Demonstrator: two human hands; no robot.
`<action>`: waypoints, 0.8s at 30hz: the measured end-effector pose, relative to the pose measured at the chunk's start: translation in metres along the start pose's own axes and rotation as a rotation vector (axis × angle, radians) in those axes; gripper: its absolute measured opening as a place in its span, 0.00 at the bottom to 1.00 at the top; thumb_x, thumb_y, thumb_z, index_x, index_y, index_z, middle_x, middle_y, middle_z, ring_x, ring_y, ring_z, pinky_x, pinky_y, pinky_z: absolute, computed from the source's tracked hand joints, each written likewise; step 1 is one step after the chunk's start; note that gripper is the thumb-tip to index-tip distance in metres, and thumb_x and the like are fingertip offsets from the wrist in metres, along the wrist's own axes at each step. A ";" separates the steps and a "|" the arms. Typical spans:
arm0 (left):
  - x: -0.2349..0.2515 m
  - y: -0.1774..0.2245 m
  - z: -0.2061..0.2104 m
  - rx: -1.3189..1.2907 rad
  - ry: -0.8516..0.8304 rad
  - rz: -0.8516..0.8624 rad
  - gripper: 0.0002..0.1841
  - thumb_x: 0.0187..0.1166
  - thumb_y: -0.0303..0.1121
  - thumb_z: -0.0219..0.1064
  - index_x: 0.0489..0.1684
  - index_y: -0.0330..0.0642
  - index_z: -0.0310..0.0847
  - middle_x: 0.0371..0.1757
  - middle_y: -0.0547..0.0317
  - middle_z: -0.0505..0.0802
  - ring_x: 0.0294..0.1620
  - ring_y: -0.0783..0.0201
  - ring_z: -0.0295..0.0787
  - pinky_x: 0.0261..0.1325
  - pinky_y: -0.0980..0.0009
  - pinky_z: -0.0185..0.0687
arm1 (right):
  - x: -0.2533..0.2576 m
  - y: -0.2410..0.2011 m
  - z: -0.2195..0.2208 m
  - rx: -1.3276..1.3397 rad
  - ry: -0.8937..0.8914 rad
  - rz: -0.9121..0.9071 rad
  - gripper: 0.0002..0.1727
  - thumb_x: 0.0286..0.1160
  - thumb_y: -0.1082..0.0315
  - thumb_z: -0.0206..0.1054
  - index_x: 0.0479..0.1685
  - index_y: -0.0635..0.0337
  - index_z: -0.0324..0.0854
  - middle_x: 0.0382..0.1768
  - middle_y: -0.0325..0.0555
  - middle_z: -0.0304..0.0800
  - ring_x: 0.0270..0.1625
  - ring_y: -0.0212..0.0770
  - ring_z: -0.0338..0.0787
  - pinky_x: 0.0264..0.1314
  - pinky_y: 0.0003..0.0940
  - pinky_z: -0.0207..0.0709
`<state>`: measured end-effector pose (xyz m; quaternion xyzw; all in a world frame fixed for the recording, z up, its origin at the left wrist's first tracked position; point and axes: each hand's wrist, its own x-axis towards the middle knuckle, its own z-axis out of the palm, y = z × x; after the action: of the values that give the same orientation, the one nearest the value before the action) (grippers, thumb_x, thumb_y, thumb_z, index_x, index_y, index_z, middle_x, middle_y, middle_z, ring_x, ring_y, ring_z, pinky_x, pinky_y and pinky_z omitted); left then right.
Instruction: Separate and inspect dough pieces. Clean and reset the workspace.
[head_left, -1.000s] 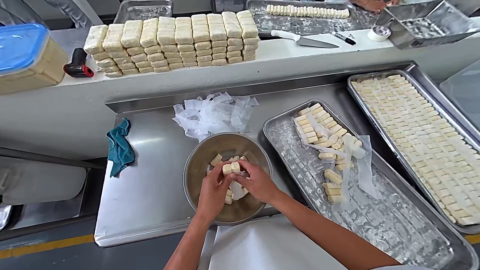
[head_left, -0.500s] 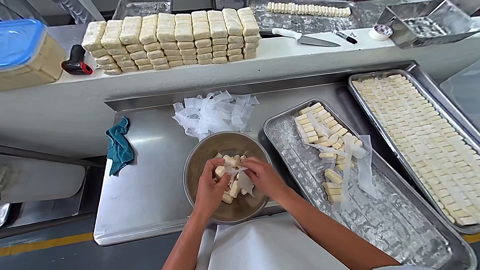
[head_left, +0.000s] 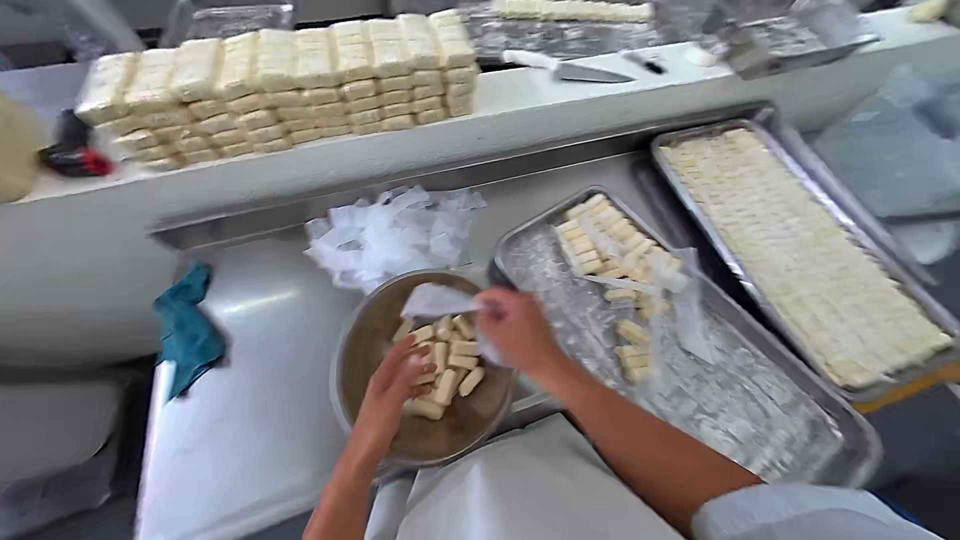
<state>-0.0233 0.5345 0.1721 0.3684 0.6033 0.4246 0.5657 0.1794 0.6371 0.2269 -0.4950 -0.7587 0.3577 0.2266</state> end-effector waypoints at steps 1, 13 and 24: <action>0.000 0.006 0.011 -0.096 -0.023 0.018 0.30 0.88 0.46 0.49 0.82 0.34 0.64 0.65 0.48 0.91 0.55 0.54 0.94 0.53 0.56 0.92 | -0.006 -0.010 0.006 -0.048 -0.091 -0.026 0.10 0.77 0.68 0.69 0.50 0.60 0.91 0.40 0.52 0.95 0.43 0.51 0.94 0.49 0.58 0.86; 0.178 0.095 -0.041 0.622 0.312 0.047 0.36 0.89 0.54 0.55 0.81 0.28 0.62 0.58 0.27 0.84 0.50 0.42 0.85 0.54 0.42 0.81 | -0.059 0.177 -0.083 -0.318 0.019 0.377 0.26 0.79 0.58 0.71 0.72 0.63 0.81 0.68 0.62 0.84 0.72 0.60 0.82 0.74 0.61 0.76; 0.113 0.090 0.040 0.323 -0.027 0.149 0.22 0.88 0.35 0.56 0.77 0.35 0.71 0.61 0.48 0.90 0.55 0.58 0.92 0.55 0.61 0.90 | -0.117 0.270 -0.122 0.455 0.134 0.798 0.22 0.85 0.64 0.64 0.72 0.67 0.75 0.55 0.63 0.87 0.50 0.55 0.90 0.51 0.54 0.86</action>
<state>0.0035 0.6765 0.2140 0.5038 0.6271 0.3579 0.4741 0.4713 0.6380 0.0991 -0.7078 -0.3949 0.5417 0.2227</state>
